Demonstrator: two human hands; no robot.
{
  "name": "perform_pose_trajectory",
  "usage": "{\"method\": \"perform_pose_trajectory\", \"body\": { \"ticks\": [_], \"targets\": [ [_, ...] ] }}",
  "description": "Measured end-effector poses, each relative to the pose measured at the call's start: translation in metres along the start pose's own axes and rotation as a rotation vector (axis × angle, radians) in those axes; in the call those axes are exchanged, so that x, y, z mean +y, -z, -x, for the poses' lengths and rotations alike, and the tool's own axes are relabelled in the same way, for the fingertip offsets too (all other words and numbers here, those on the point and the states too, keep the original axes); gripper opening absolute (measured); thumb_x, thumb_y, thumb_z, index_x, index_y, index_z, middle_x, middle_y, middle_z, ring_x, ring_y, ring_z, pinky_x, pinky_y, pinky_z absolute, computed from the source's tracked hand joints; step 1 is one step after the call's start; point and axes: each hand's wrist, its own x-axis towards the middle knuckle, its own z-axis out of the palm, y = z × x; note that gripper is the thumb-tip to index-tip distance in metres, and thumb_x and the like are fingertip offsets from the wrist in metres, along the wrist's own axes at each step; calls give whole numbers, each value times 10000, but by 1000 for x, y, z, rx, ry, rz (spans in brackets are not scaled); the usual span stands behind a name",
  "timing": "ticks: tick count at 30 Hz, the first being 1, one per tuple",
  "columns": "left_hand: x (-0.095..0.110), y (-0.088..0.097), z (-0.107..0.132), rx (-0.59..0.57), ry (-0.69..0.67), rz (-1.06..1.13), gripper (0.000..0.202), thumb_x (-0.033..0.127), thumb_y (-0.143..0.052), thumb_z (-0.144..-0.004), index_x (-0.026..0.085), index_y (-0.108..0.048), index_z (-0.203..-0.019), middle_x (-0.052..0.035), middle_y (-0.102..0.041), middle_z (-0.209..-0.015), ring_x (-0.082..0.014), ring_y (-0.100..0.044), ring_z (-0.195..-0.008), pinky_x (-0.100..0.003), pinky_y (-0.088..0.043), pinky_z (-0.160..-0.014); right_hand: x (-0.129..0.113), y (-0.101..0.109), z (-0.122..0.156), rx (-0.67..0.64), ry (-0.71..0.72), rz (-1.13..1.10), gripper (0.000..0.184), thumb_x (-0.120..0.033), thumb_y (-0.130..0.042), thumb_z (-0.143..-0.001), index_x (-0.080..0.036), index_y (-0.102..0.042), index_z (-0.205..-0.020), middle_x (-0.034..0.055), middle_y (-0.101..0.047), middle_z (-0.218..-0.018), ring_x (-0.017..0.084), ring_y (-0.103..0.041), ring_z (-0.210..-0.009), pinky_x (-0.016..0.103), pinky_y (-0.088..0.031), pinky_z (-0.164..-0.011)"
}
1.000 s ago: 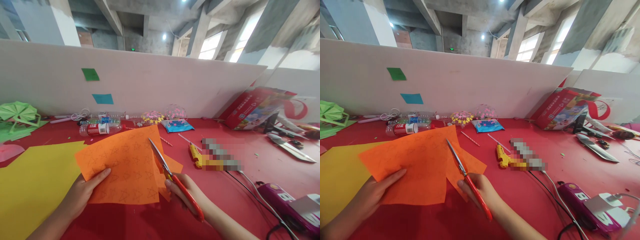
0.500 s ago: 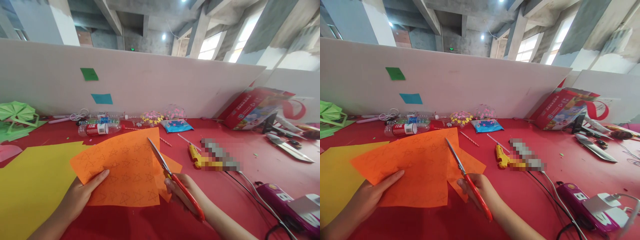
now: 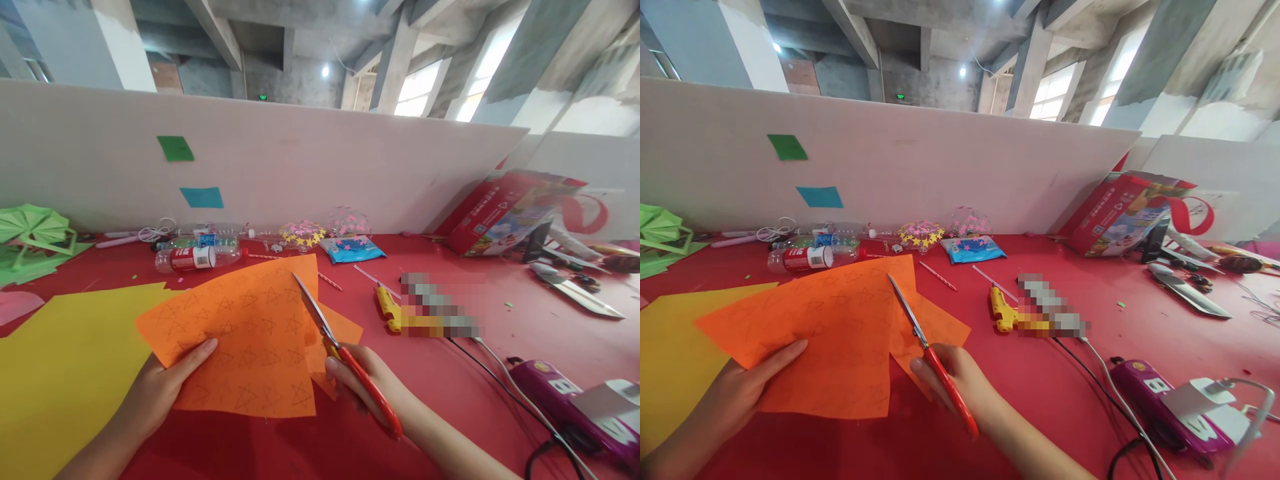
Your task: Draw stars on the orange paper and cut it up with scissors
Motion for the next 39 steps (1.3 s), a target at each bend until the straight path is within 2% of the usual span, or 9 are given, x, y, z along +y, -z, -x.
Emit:
{"method": "perform_pose_trajectory", "body": {
  "ticks": [6,13,19,24,26,29,31,35,39],
  "targets": [
    [-8,1,-3,-22,40,-28,266,484,-701,-682,310,-737,-881,0,-758,-991,-320,-697,-968,-348,-606,-770,2,-3,0,-7,-45,-74,443,-594,-551,-791,-190,-442,-645,-52,-460,-502,56,-359,-392,203,-243,-404],
    [-3,-9,13,-38,-4,-1,208,470,-638,-748,338,-742,-871,18,-761,-974,-299,-711,-940,-309,-616,-716,7,-7,-1,-3,-44,-155,415,-573,-535,-807,-184,-470,-675,-80,-393,-461,47,-321,-374,198,-244,-399],
    [-8,-9,7,-76,4,-36,198,423,-697,-689,317,-741,-850,22,-762,-985,-298,-670,-1051,-319,-571,-860,8,-9,-1,10,-43,-162,443,-600,-514,-806,-193,-446,-646,-75,-403,-422,57,-338,-367,188,-242,-377],
    [-15,-7,4,-76,-66,-46,197,435,-681,-697,312,-747,-837,27,-768,-950,-297,-695,-996,-323,-586,-830,7,-12,-1,18,-91,-142,488,-665,-514,-771,-199,-445,-644,-82,-371,-369,64,-323,-341,194,-243,-354],
    [-16,-7,5,-91,-85,-58,220,444,-675,-703,310,-750,-860,26,-768,-955,-300,-697,-991,-332,-590,-823,6,-13,-1,19,-72,-132,525,-716,-502,-745,-204,-436,-645,-80,-375,-359,66,-329,-335,199,-251,-357],
    [-17,-7,6,-46,-100,-60,205,441,-650,-746,318,-752,-873,28,-765,-966,-288,-700,-987,-321,-591,-814,4,-14,0,28,-47,-127,568,-774,-490,-704,-213,-430,-641,-78,-372,-343,71,-337,-325,206,-253,-358],
    [-17,-7,5,-73,-82,-37,190,431,-676,-726,315,-757,-852,23,-769,-948,-291,-708,-966,-307,-602,-778,3,-15,1,26,-31,-135,571,-783,-484,-699,-220,-420,-626,-81,-345,-326,76,-332,-318,212,-245,-354],
    [-15,-6,2,-129,18,14,221,432,-710,-695,301,-762,-865,1,-767,-968,-302,-707,-968,-300,-609,-744,4,-14,2,-43,12,-188,536,-706,-445,-756,-222,-388,-532,-61,-356,-335,67,-321,-313,221,-245,-361],
    [-12,-4,2,-214,124,53,264,448,-713,-691,280,-761,-890,-28,-759,-1009,-321,-705,-967,-326,-618,-725,4,-14,2,-43,19,-221,346,-415,-497,-733,-224,-331,-498,-66,-360,-341,56,-312,-325,212,-216,-372]
  ]
}}
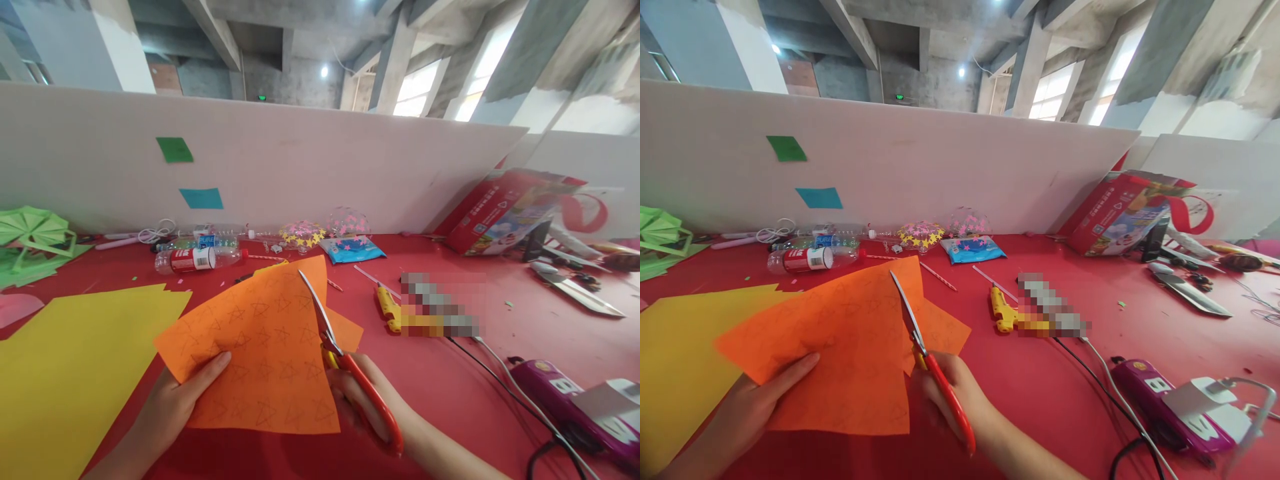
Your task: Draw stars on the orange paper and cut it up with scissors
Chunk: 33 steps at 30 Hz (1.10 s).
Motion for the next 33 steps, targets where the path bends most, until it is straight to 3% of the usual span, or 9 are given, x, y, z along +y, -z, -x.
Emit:
{"method": "perform_pose_trajectory", "body": {
  "ticks": [3,11,15,18,22,29,33],
  "targets": [
    [1,1,1,-23,-3,20,281,446,-716,-683,276,-761,-902,-34,-757,-1016,-329,-704,-965,-333,-621,-715,-1,0,-1,45,-16,1,217,-279,-464,-658,-225,-314,-512,-80,-345,-349,54,-293,-330,209,-186,-369],
    [-6,-3,3,48,-214,-64,145,399,-731,-669,308,-754,-780,6,-765,-968,-303,-690,-1010,-325,-557,-882,-2,0,-2,89,-40,24,132,-255,-423,-650,-218,-365,-537,-74,-371,-352,64,-315,-352,213,-212,-396],
    [0,-4,6,8,-160,-36,145,397,-745,-639,316,-754,-759,5,-769,-938,-310,-703,-974,-316,-590,-809,-3,-1,-1,103,-73,48,184,-269,-431,-690,-222,-335,-540,-72,-372,-352,63,-308,-353,217,-207,-401],
    [7,-7,9,11,-116,3,80,394,-716,-666,322,-743,-687,11,-765,-960,-308,-698,-987,-308,-593,-792,-9,-3,1,105,-89,73,281,-380,-424,-769,-229,-334,-550,-68,-357,-340,71,-316,-354,222,-221,-405],
    [10,-9,10,3,-36,3,196,396,-704,-659,323,-766,-830,13,-767,-962,-312,-702,-977,-325,-599,-775,-15,-3,4,110,-98,85,342,-501,-438,-796,-231,-387,-592,-74,-340,-317,86,-335,-353,227,-255,-412],
    [15,-14,12,5,-16,-13,229,429,-674,-673,294,-758,-839,0,-771,-941,-303,-708,-960,-312,-597,-763,-6,-2,-1,122,-57,43,326,-427,-501,-748,-229,-318,-565,-82,-365,-351,61,-327,-350,212,-246,-409],
    [23,-19,20,40,-24,28,168,427,-639,-716,302,-740,-767,8,-773,-882,-286,-727,-892,-292,-605,-701,-7,-1,-1,139,-85,81,287,-413,-446,-793,-221,-377,-591,-80,-359,-335,68,-326,-344,209,-262,-402]
  ]
}}
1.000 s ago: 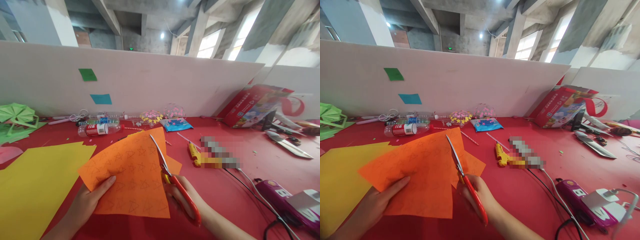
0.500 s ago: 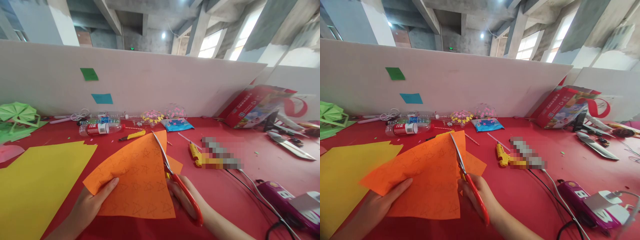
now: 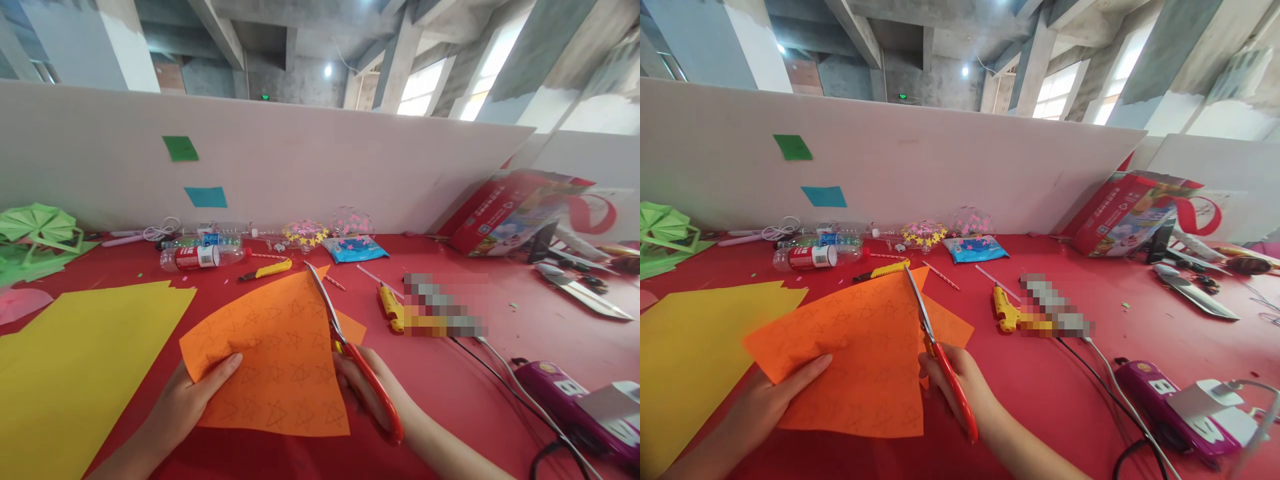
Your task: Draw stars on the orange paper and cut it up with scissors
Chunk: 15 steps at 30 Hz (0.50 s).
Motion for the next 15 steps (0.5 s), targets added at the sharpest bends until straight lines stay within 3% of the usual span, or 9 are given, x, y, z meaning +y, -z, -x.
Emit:
{"method": "perform_pose_trajectory", "body": {
  "ticks": [6,10,13,15],
  "targets": [
    [-11,3,-9,33,6,-27,211,434,-670,-725,265,-749,-824,-37,-773,-919,-313,-723,-904,-332,-612,-693,7,3,-4,17,-28,52,366,-532,-429,-820,-209,-440,-650,-78,-392,-334,76,-320,-310,202,-254,-365],
    [-15,9,-19,47,-38,-11,185,403,-707,-693,276,-755,-818,-36,-770,-946,-319,-716,-928,-345,-620,-699,10,5,-5,25,31,5,412,-598,-454,-812,-205,-457,-686,-80,-382,-363,89,-367,-365,208,-288,-406],
    [-8,12,-23,117,-62,4,101,375,-695,-689,277,-718,-679,-34,-764,-970,-317,-694,-994,-367,-605,-789,11,9,-5,-39,126,81,458,-640,-461,-816,-198,-456,-696,-72,-401,-439,83,-376,-415,218,-293,-443],
    [-2,13,-24,231,-96,17,131,378,-668,-698,267,-680,-629,-43,-752,-1016,-318,-658,-1070,-382,-568,-879,12,12,-5,-65,185,189,476,-649,-467,-820,-201,-420,-666,-62,-415,-480,76,-365,-430,225,-275,-453]
  ]
}}
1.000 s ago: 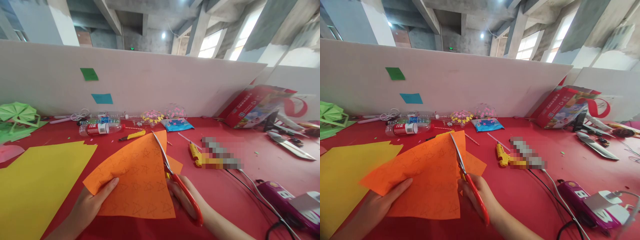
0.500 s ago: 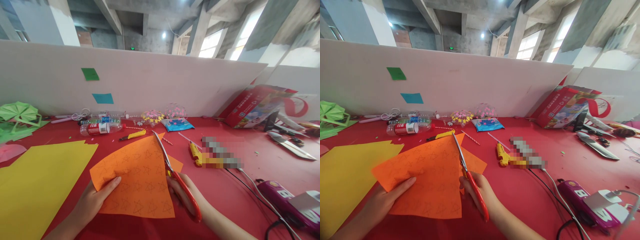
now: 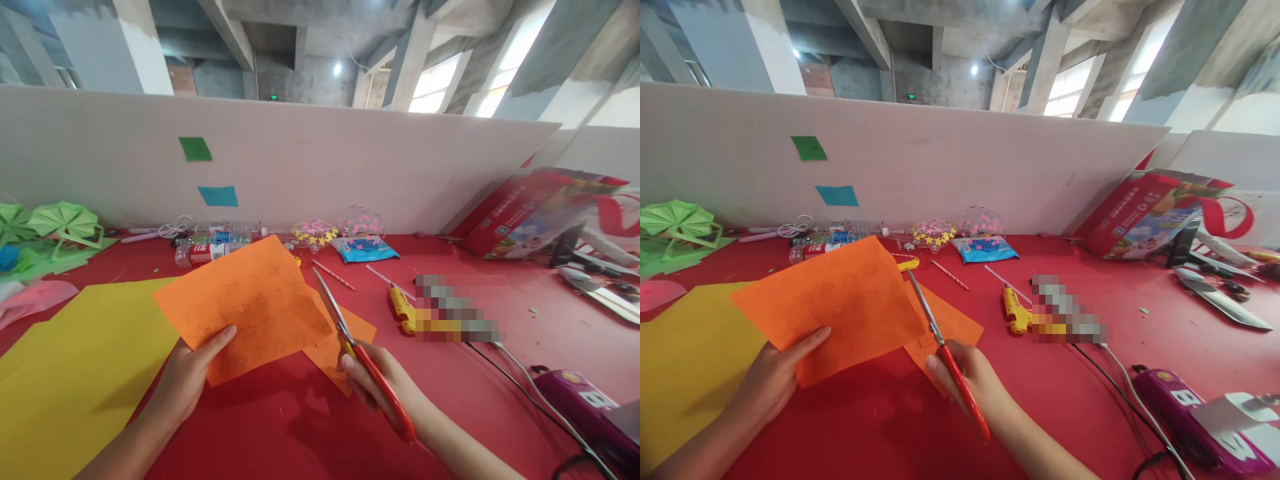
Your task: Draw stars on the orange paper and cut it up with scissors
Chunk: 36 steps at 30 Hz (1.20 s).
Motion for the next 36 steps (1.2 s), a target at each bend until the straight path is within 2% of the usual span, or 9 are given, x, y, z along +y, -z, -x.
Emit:
{"method": "perform_pose_trajectory", "body": {
  "ticks": [2,4,6,13,16,20,25,30,36],
  "targets": [
    [3,0,-2,62,-12,24,102,359,-653,-709,261,-682,-704,-45,-739,-1058,-310,-630,-1120,-390,-532,-941,2,2,0,-24,26,101,490,-656,-483,-810,-206,-383,-643,-57,-416,-498,74,-356,-440,229,-246,-450],
    [4,1,-4,92,-8,67,151,343,-628,-738,259,-684,-850,-37,-725,-1099,-285,-612,-1151,-385,-509,-973,3,3,0,-43,25,161,492,-654,-489,-805,-208,-369,-633,-57,-399,-495,75,-337,-444,234,-215,-446],
    [5,2,-6,129,5,95,190,340,-613,-757,254,-673,-916,-33,-716,-1123,-271,-610,-1157,-374,-505,-980,3,3,1,-50,12,186,486,-639,-491,-811,-210,-359,-623,-61,-372,-481,76,-315,-444,237,-191,-444],
    [21,2,-2,140,35,-4,125,355,-600,-718,252,-640,-660,-44,-750,-954,-297,-639,-1109,-371,-549,-920,0,5,-1,-44,-13,180,492,-631,-532,-794,-212,-362,-600,-54,-374,-474,86,-317,-457,231,-213,-448],
    [16,1,-2,132,36,6,122,362,-614,-716,249,-654,-693,-45,-748,-982,-297,-642,-1104,-364,-549,-919,0,5,-1,-41,-10,187,488,-627,-525,-798,-209,-376,-593,-45,-381,-477,95,-333,-465,233,-226,-452],
    [3,2,-6,145,38,88,214,356,-634,-755,234,-690,-922,-46,-730,-1078,-290,-620,-1140,-348,-542,-930,0,5,0,-27,-11,193,496,-641,-510,-803,-200,-418,-595,-35,-393,-509,101,-332,-487,236,-227,-461],
    [-7,5,-10,174,-6,189,369,342,-652,-812,221,-633,-1161,-54,-688,-1183,-276,-580,-1196,-357,-513,-972,2,6,2,-40,30,250,488,-648,-600,-745,-192,-455,-652,-37,-410,-593,102,-317,-552,226,-253,-501],
    [-12,12,-11,215,-28,110,354,431,-643,-842,221,-644,-1126,-78,-670,-1210,-290,-617,-1144,-379,-539,-944,5,7,0,-64,-2,304,498,-666,-545,-779,-192,-442,-665,-33,-385,-624,109,-300,-572,234,-259,-517],
    [-12,9,-8,234,-71,58,350,395,-685,-799,204,-641,-1089,-80,-678,-1194,-292,-572,-1201,-347,-518,-968,4,8,-2,-98,-21,321,516,-678,-545,-773,-192,-413,-661,-41,-349,-621,107,-273,-579,237,-240,-515]
  ]
}}
